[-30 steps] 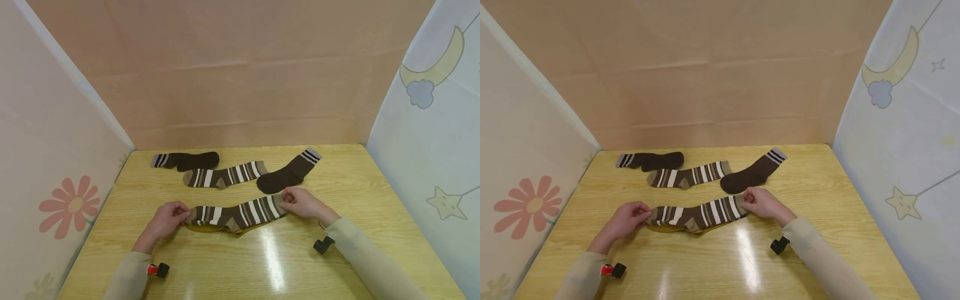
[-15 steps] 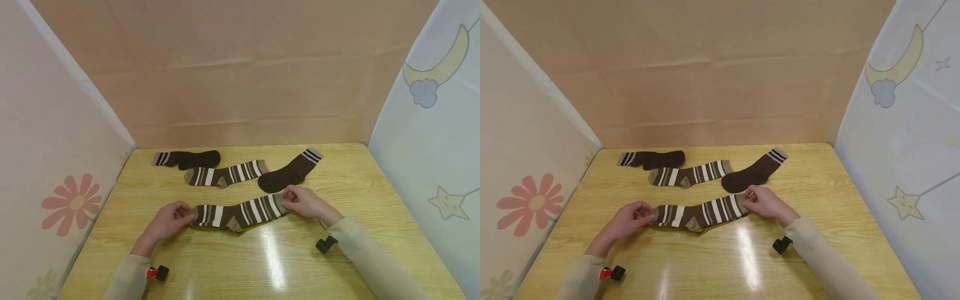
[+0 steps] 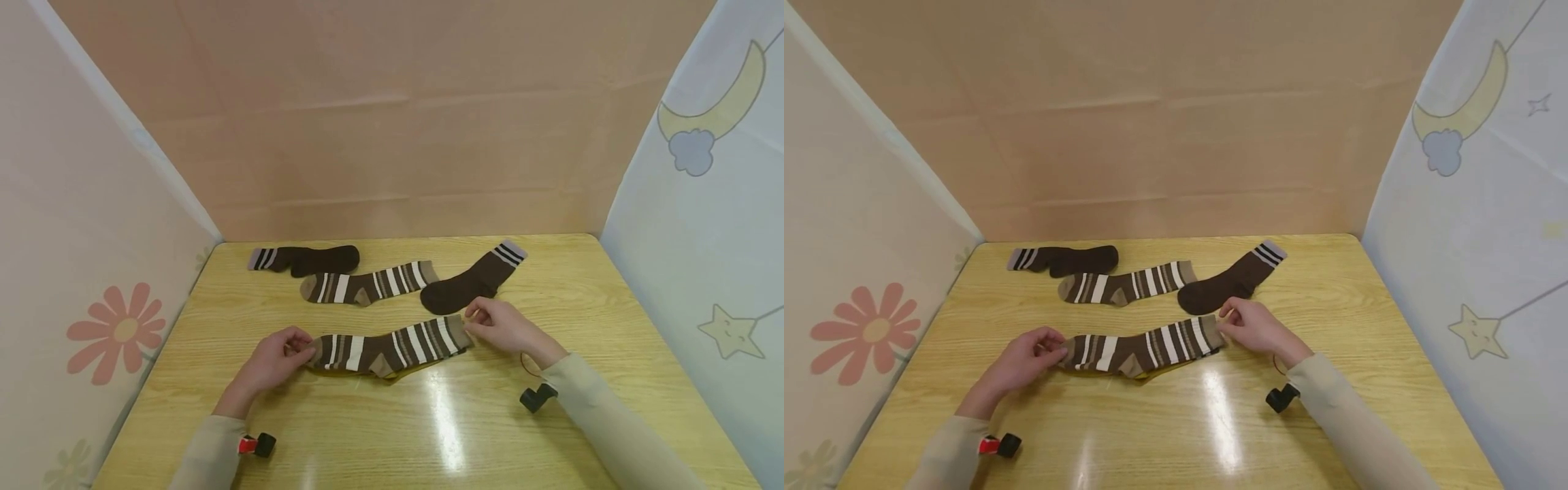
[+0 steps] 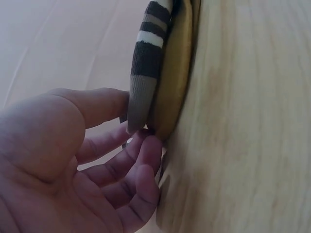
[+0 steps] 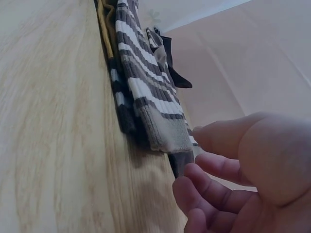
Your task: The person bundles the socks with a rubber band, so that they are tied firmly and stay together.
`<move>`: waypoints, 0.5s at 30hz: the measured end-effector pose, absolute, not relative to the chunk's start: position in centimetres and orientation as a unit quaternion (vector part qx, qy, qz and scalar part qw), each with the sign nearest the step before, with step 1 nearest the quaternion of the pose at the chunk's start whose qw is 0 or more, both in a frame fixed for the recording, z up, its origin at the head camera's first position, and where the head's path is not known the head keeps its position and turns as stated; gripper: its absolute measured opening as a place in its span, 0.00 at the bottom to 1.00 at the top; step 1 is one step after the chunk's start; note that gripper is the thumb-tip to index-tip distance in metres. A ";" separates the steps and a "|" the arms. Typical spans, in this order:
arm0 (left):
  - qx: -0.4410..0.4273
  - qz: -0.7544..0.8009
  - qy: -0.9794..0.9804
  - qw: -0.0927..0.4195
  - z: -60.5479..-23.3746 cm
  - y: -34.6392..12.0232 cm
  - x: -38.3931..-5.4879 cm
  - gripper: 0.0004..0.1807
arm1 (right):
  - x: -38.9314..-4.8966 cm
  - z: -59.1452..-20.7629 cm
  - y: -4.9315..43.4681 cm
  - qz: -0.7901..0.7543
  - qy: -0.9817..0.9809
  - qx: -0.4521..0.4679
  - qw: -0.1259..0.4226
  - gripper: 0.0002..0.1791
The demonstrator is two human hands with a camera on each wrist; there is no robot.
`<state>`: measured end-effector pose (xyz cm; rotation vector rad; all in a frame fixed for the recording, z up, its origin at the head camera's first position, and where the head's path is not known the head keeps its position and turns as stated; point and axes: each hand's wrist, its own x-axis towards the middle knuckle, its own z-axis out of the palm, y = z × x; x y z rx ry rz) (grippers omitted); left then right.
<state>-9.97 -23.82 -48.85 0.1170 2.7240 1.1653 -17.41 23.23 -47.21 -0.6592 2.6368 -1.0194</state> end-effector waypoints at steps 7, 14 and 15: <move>0.035 0.406 0.910 0.081 -48.3 -24.0 -10.6 0.12 | -17.7 -46.9 22.7 -0.362 0.899 -0.230 0.086 0.08; 0.024 0.417 0.905 0.076 -47.9 -24.2 -11.9 0.14 | -18.4 -46.4 22.0 -0.374 0.899 -0.216 0.072 0.10; 0.023 0.420 0.904 0.075 -47.9 -24.2 -12.1 0.14 | -18.6 -46.4 21.9 -0.375 0.899 -0.214 0.072 0.10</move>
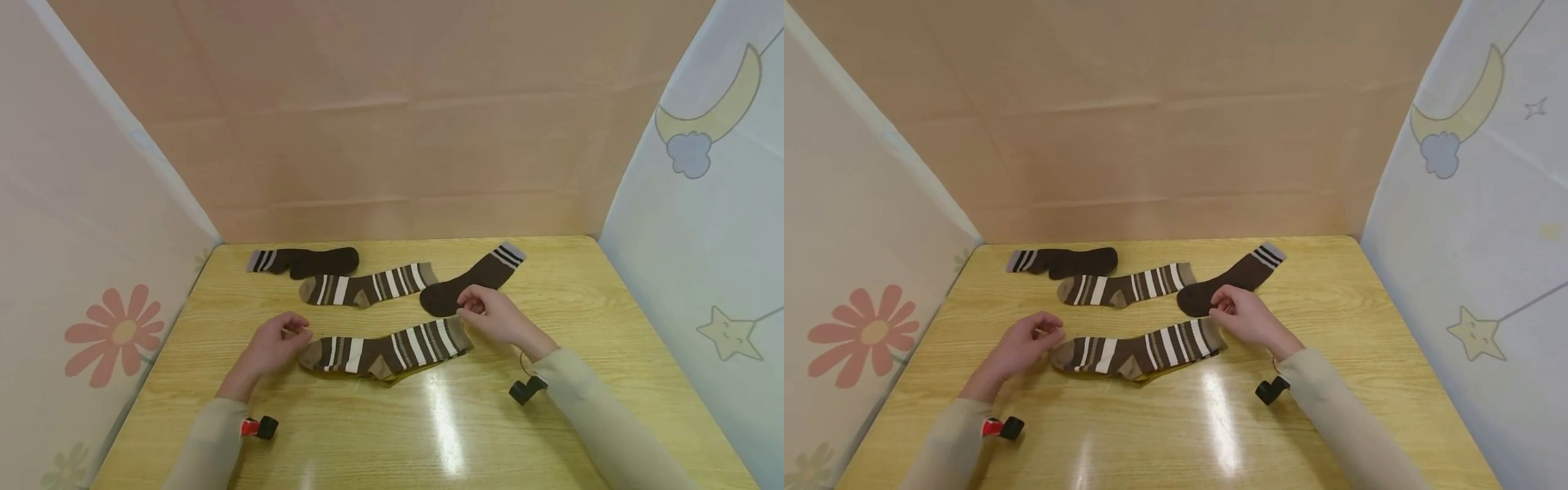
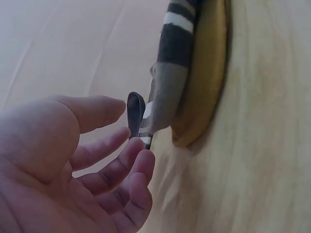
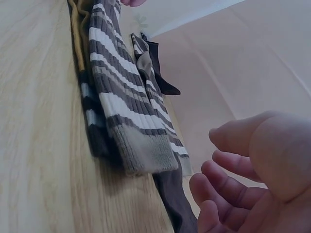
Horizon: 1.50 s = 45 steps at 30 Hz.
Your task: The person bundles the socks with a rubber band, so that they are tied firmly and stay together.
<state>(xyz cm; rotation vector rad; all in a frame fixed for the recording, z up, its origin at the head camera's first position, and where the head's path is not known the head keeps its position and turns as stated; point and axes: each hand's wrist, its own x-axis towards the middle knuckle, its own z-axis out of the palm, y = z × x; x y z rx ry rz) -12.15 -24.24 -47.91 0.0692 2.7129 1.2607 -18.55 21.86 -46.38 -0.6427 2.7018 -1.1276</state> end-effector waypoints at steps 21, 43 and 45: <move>-0.033 0.449 0.892 0.053 -48.4 -25.2 -15.6 0.22 | -22.1 -46.5 20.0 -0.392 0.901 -0.181 0.040 0.09; -0.100 0.466 0.877 0.052 -48.9 -25.0 -20.1 0.32 | -25.8 -47.4 17.1 -0.360 0.916 -0.172 0.048 0.15; -0.095 0.455 0.884 0.047 -49.0 -24.9 -20.4 0.32 | -26.0 -47.4 16.9 -0.360 0.916 -0.169 0.051 0.16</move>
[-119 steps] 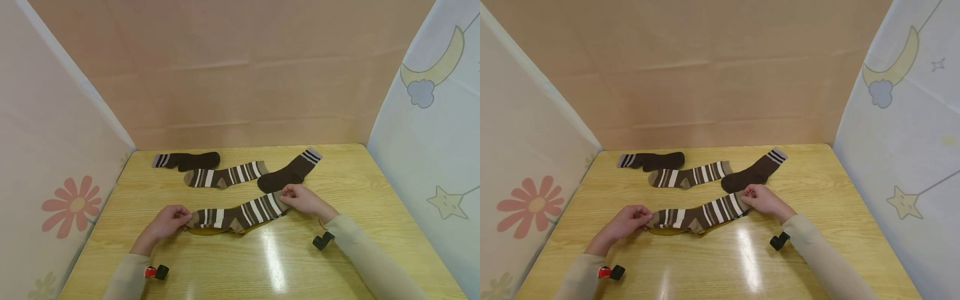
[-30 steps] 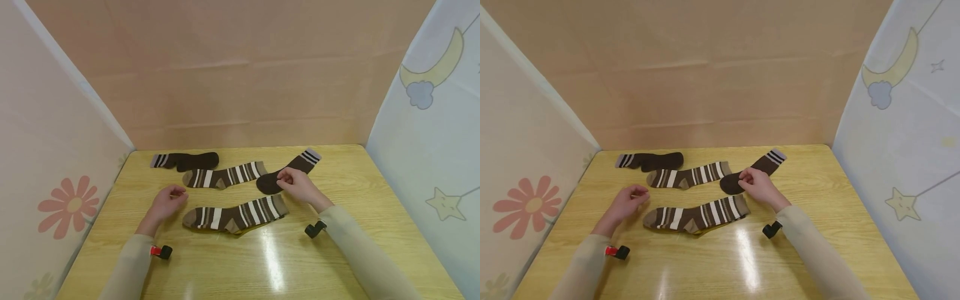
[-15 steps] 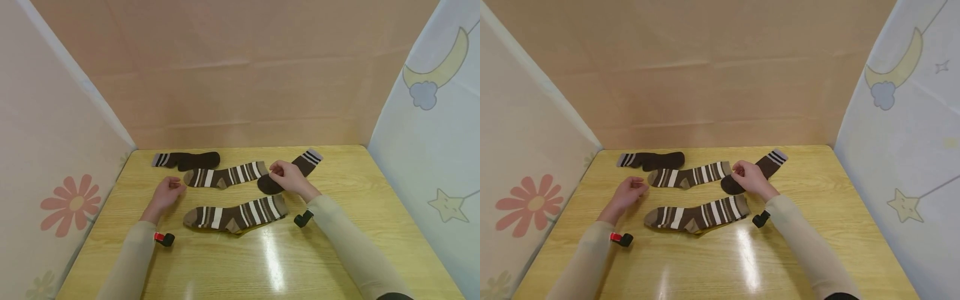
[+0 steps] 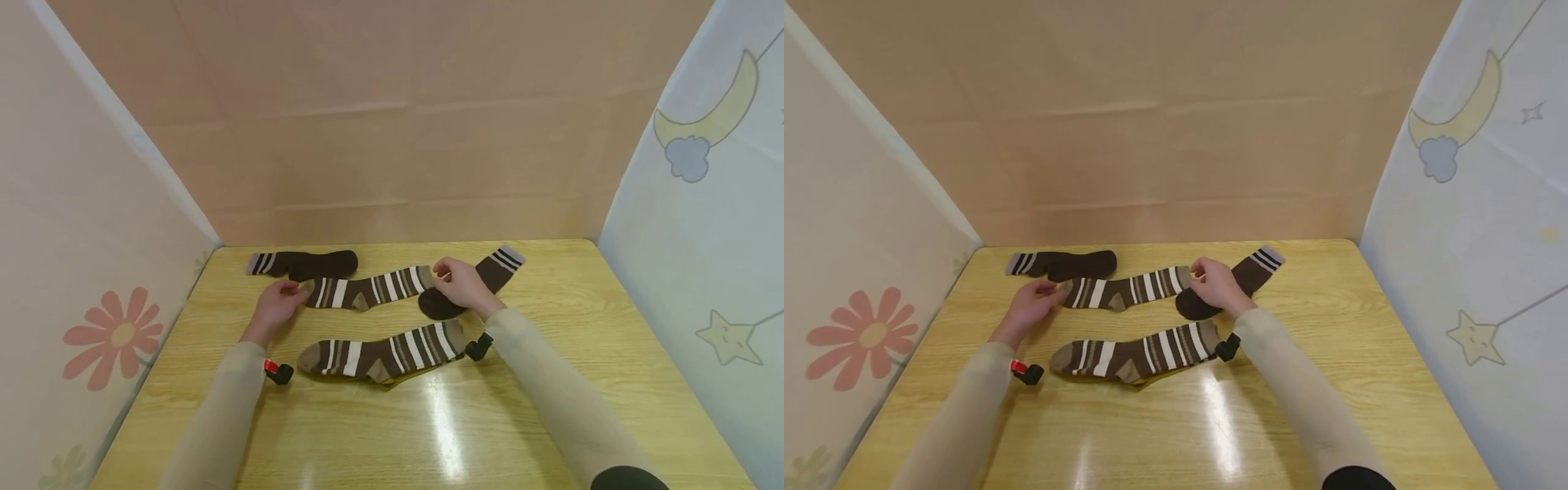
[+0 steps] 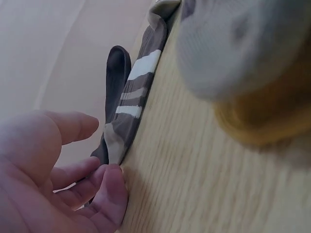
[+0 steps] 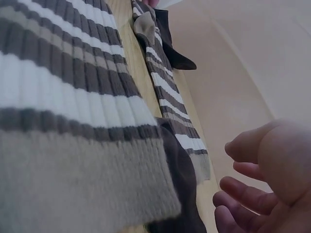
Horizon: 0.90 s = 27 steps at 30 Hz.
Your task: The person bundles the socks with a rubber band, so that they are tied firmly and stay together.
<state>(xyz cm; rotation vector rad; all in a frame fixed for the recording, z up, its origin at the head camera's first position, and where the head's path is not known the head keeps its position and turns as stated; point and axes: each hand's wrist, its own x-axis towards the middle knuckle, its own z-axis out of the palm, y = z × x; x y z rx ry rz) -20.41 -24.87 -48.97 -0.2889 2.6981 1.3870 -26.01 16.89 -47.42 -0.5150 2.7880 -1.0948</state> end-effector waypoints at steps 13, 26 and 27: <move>-0.087 0.402 0.908 0.081 -49.2 -24.1 -21.5 0.33 | -27.7 -49.1 15.4 -0.359 0.919 -0.125 0.102 0.30; -0.094 0.397 0.910 0.074 -49.1 -23.9 -21.5 0.30 | -28.8 -49.6 15.2 -0.349 0.921 -0.113 0.131 0.34; -0.094 0.396 0.911 0.073 -49.1 -23.9 -21.5 0.29 | -28.9 -49.7 15.2 -0.344 0.923 -0.116 0.129 0.33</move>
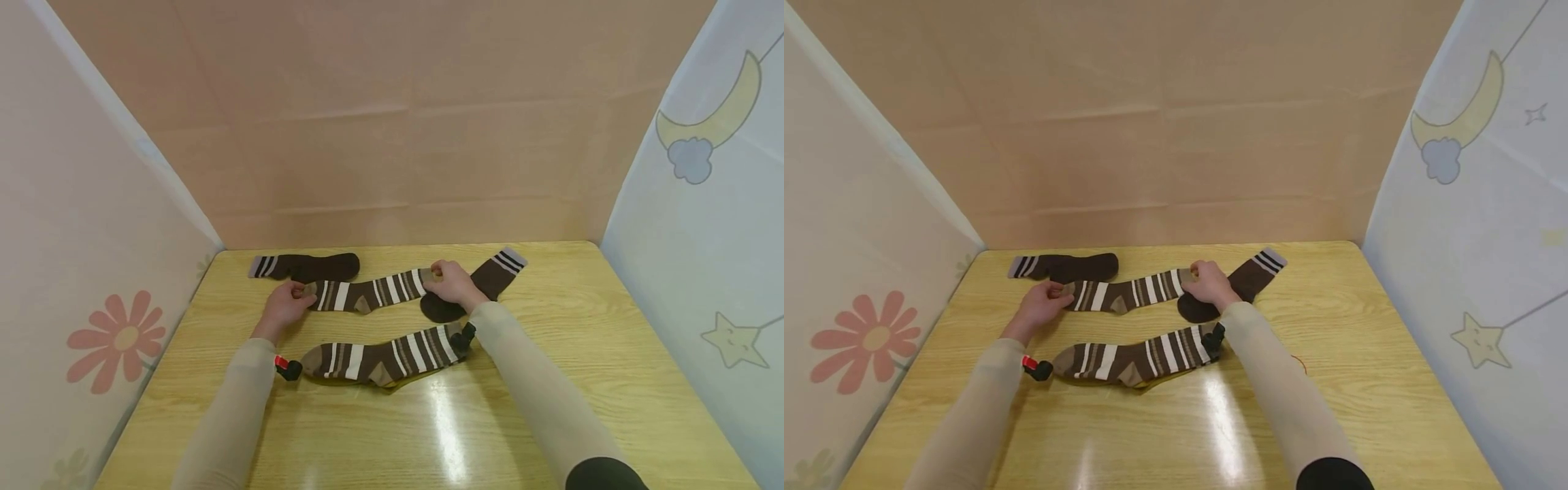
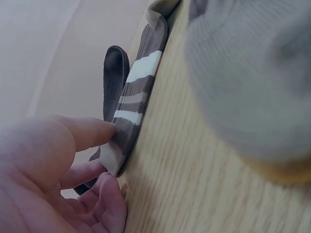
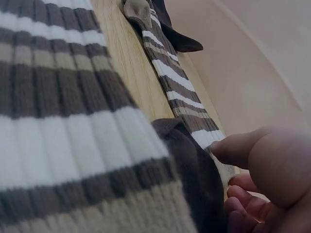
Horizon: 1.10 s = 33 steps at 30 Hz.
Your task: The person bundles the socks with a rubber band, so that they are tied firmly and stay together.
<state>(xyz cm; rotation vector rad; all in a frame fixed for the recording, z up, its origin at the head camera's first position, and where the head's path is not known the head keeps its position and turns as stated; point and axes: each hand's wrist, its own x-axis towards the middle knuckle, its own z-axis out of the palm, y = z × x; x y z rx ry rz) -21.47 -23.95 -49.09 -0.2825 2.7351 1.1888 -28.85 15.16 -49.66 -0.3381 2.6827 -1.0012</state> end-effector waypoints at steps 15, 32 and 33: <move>-0.089 0.411 0.904 0.078 -49.7 -24.3 -21.2 0.27 | -28.5 -49.9 14.8 -0.325 0.934 -0.089 0.118 0.28; -0.052 0.416 0.904 0.078 -50.0 -24.8 -21.3 0.21 | -29.1 -50.0 15.0 -0.325 0.936 -0.079 0.109 0.20; -0.049 0.418 0.904 0.078 -50.0 -24.7 -21.3 0.21 | -29.1 -50.0 15.1 -0.339 0.931 -0.074 0.111 0.20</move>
